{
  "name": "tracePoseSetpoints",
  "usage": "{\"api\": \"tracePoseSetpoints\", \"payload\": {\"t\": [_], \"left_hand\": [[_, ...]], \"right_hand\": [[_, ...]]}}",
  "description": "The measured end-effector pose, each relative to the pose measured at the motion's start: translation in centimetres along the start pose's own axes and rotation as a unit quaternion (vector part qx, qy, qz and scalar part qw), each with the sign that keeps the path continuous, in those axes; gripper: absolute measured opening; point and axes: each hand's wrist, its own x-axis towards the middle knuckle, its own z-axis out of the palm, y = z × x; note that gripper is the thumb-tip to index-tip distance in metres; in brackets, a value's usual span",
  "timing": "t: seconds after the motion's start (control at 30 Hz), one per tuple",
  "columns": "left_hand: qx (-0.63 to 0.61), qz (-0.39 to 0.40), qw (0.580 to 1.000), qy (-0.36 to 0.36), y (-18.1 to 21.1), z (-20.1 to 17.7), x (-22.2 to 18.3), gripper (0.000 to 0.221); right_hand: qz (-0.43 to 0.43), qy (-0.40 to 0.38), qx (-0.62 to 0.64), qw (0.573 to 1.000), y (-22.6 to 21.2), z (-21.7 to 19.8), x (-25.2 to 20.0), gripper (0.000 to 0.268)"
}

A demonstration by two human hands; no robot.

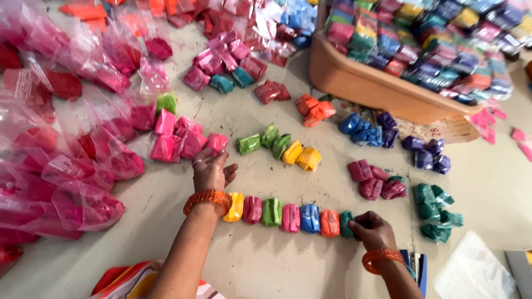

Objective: The person arranges colorful rectangular packaged items on the floor, lining them up in rows and moving them one by one.

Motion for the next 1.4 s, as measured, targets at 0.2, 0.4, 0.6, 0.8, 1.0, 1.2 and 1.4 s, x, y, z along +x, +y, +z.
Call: {"api": "tracePoseSetpoints", "payload": {"t": [0.2,0.4,0.6,0.8,1.0,1.2,1.4], "left_hand": [[-0.004,-0.006,1.0,0.008,0.3,-0.5,0.0,0.047],[-0.011,-0.002,1.0,-0.018,-0.4,-0.2,0.6,0.05],[-0.007,-0.013,1.0,-0.019,-0.3,-0.2,0.6,0.05],[0.005,-0.02,1.0,-0.021,-0.5,-0.1,0.3,0.052],[0.009,-0.006,0.999,-0.039,0.0,0.9,-0.4,0.048],[0.017,-0.005,0.999,-0.04,-0.2,0.4,-1.2,0.045],[-0.01,0.002,0.999,-0.051,-1.3,0.7,0.4,0.046]], "right_hand": [[-0.069,0.066,-0.159,0.983,-1.5,-0.6,-1.5,0.026],[-0.235,0.213,-0.358,0.878,-0.5,0.8,-3.5,0.018],[-0.347,0.241,-0.414,0.806,2.4,1.6,-4.7,0.025],[-0.356,0.241,-0.442,0.787,0.5,2.7,-7.5,0.056],[-0.307,0.194,-0.451,0.815,2.4,1.6,-4.3,0.06],[-0.264,0.12,-0.49,0.822,2.1,3.0,-5.8,0.066],[-0.12,0.024,-0.494,0.861,-2.3,4.6,-7.9,0.081]]}}
